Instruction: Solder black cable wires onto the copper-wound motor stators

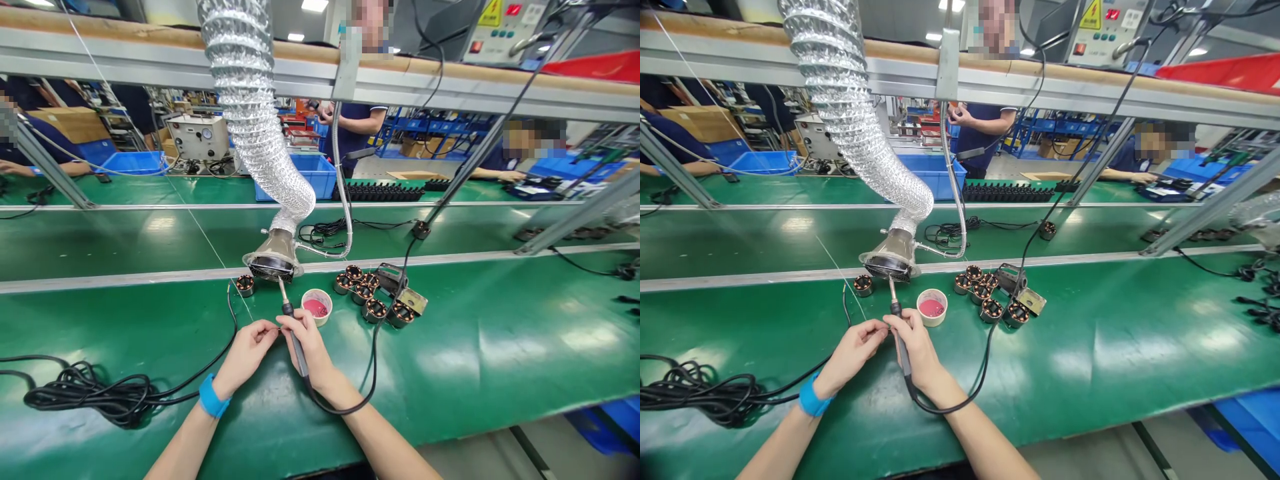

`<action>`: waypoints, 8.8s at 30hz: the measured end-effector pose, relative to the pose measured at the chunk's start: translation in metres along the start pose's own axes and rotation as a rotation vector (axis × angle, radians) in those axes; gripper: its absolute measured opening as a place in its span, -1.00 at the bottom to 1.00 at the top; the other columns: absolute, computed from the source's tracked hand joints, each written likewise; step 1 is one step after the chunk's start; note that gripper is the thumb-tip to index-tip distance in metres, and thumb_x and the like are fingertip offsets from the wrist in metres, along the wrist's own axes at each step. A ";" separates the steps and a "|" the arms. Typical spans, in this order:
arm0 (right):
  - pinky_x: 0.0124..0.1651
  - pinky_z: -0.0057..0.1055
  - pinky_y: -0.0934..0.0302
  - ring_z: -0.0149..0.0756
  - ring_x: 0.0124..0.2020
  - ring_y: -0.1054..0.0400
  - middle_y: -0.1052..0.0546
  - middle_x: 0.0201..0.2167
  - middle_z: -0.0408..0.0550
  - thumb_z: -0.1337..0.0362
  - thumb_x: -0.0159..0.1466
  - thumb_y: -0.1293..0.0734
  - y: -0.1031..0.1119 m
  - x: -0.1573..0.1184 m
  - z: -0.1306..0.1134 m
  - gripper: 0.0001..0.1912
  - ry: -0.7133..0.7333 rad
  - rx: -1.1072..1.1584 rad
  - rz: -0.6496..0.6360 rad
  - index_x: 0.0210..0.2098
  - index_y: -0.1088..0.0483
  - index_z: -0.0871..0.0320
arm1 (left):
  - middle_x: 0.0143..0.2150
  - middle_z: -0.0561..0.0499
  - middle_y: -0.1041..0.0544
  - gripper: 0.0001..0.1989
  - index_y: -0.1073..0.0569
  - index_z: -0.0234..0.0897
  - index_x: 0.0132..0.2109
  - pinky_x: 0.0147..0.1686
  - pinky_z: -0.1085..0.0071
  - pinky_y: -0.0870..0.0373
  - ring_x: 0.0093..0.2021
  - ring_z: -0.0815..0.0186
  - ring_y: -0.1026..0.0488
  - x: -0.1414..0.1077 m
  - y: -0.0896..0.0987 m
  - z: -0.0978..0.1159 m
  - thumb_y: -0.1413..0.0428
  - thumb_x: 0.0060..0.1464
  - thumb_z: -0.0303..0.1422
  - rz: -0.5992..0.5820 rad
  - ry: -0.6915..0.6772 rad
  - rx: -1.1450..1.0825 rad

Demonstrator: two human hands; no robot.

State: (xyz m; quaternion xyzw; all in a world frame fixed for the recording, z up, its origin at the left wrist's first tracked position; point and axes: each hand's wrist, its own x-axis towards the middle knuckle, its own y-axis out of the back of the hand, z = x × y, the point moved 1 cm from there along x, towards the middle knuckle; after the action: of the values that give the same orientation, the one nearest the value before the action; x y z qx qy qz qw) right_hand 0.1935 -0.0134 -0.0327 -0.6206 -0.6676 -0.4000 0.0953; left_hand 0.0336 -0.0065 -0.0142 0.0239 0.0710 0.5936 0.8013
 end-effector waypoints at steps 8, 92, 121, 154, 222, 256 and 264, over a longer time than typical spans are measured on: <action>-0.05 -0.39 -0.34 -0.36 -0.20 -0.38 -0.27 -0.09 0.01 0.50 0.38 -0.17 0.001 0.001 -0.003 -0.59 -0.013 0.042 0.035 0.15 -0.33 0.07 | -0.51 0.17 -0.18 -0.64 -0.39 -0.35 -0.34 -0.62 0.52 0.16 -0.59 0.53 0.04 0.005 -0.004 -0.006 -0.17 0.09 -0.09 0.002 0.155 -0.201; -0.01 -0.33 -0.36 -0.29 -0.12 -0.36 -0.29 -0.08 0.00 0.52 0.36 -0.17 0.008 -0.018 -0.001 -0.49 -0.023 -0.021 0.029 0.23 -0.26 0.00 | -0.50 0.10 -0.33 -0.66 -0.37 -0.31 -0.29 -0.44 0.47 -0.20 -0.49 0.40 -0.26 -0.004 -0.010 0.001 -0.11 0.17 -0.08 -0.096 0.060 -0.070; -0.19 -0.39 -0.41 -0.33 -0.29 -0.41 -0.33 -0.11 -0.01 0.44 0.32 -0.26 0.005 -0.014 -0.012 -0.67 -0.249 0.066 0.282 0.05 -0.32 0.08 | -0.54 0.21 -0.07 -0.63 -0.36 -0.34 -0.36 -0.57 0.48 0.21 -0.57 0.52 0.14 0.004 -0.010 -0.016 -0.17 0.12 -0.09 -0.075 0.172 -0.315; -0.34 -0.32 -0.25 -0.25 -0.47 -0.41 -0.52 -0.47 -0.13 0.35 0.33 -0.18 0.032 -0.031 -0.029 -0.78 -0.080 -0.025 0.384 -0.35 -0.44 0.10 | -0.59 0.22 -0.07 -0.59 -0.37 -0.33 -0.38 -0.57 0.47 0.19 -0.58 0.51 0.10 0.003 -0.015 -0.007 -0.19 0.07 -0.03 -0.045 0.176 -0.246; 0.00 -0.16 -0.29 -0.16 -0.10 -0.32 -0.30 -0.14 0.05 0.32 0.38 -0.21 0.024 -0.018 -0.010 -0.76 -0.312 -0.292 0.462 0.03 -0.32 0.14 | -0.56 0.21 -0.12 -0.59 -0.37 -0.34 -0.35 -0.58 0.48 0.18 -0.59 0.52 0.08 0.003 -0.012 -0.010 -0.18 0.09 -0.03 -0.053 0.166 -0.207; 0.00 -0.26 -0.37 -0.41 -0.29 -0.40 -0.21 -0.02 0.01 0.48 0.35 -0.23 0.009 -0.023 -0.004 -0.60 -0.109 0.079 0.169 0.13 -0.26 0.05 | -0.43 0.10 -0.37 -0.63 -0.44 -0.36 -0.29 -0.53 0.54 -0.02 -0.51 0.50 -0.13 0.002 -0.006 -0.006 -0.32 -0.05 -0.14 -0.034 0.168 -0.208; 0.04 -0.24 -0.35 -0.36 -0.22 -0.42 -0.25 -0.04 0.02 0.47 0.33 -0.25 0.010 -0.024 -0.003 -0.59 -0.120 0.070 0.158 0.13 -0.25 0.06 | -0.54 0.13 -0.29 -0.58 -0.48 -0.38 -0.35 -0.57 0.51 0.08 -0.56 0.49 -0.05 0.004 -0.007 -0.010 -0.25 0.00 -0.04 -0.019 0.196 -0.061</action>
State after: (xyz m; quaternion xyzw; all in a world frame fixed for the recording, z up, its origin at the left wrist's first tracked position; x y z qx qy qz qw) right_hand 0.2067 -0.0348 -0.0414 -0.6904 -0.6348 -0.3298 0.1079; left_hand 0.0401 -0.0057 -0.0256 -0.0594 0.1313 0.5874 0.7964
